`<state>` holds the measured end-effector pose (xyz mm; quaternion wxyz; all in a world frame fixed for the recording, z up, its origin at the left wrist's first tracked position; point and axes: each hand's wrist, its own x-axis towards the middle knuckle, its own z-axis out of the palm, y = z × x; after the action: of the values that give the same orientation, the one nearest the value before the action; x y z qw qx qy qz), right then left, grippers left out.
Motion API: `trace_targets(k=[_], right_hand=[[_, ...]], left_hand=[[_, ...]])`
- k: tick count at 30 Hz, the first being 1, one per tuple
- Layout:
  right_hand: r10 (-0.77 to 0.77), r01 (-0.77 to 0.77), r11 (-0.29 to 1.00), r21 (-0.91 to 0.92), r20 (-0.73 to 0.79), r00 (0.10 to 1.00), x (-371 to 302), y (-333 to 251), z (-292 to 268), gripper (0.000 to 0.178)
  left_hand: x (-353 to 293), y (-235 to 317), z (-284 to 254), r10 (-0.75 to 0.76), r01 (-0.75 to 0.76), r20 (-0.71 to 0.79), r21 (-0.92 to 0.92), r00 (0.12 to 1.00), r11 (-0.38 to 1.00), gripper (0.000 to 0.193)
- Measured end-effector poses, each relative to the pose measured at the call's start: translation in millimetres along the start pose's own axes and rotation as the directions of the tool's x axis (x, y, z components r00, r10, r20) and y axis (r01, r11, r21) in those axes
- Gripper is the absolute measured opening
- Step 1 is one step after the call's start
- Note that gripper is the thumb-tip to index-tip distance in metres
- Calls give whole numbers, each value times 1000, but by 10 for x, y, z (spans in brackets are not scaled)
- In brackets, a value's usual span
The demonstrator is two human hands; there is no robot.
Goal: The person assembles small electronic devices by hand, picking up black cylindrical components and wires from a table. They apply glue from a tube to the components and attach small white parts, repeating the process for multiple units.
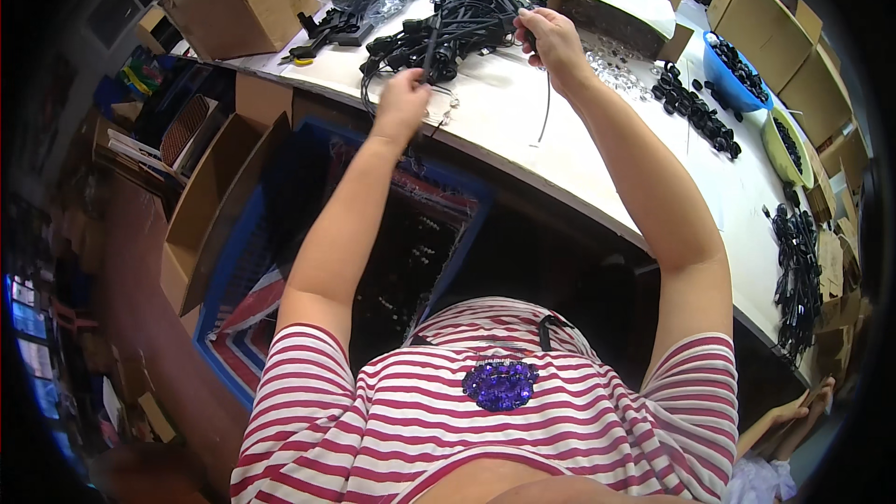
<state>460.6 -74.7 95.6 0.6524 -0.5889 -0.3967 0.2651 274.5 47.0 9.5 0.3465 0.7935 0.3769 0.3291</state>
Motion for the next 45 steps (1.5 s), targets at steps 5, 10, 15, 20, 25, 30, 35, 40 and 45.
trace_targets(k=[5,10,15,20,25,30,35,40,45], right_hand=[[-11,9,1000,25,62,998,-268,271,-191,17],[56,-59,998,13,178,982,-481,439,71,22],[47,-44,999,-26,153,987,-301,623,447,20],[22,-23,1000,19,52,998,-100,663,502,20],[206,-212,941,262,51,977,40,680,501,21],[278,-311,742,594,150,949,389,573,893,28],[82,-203,836,510,249,965,987,524,1214,28],[-224,459,312,-832,405,886,1075,681,878,20],[-343,637,65,-768,582,737,1018,796,490,17]], left_hand=[[239,144,-463,-178,130,-31,-562,984,817,20],[396,555,-687,-37,-15,-84,-548,996,836,18],[546,909,-646,14,9,31,-641,999,768,17],[688,1070,-548,137,-115,-2,-546,991,830,20],[1044,905,-495,346,-366,-141,-162,928,916,26],[1359,826,-438,446,-437,-128,88,886,895,26],[1338,931,-386,558,-501,-141,304,818,810,22],[1479,417,-489,381,-376,-31,105,924,921,27],[1376,176,-419,177,-204,127,249,976,947,42]])
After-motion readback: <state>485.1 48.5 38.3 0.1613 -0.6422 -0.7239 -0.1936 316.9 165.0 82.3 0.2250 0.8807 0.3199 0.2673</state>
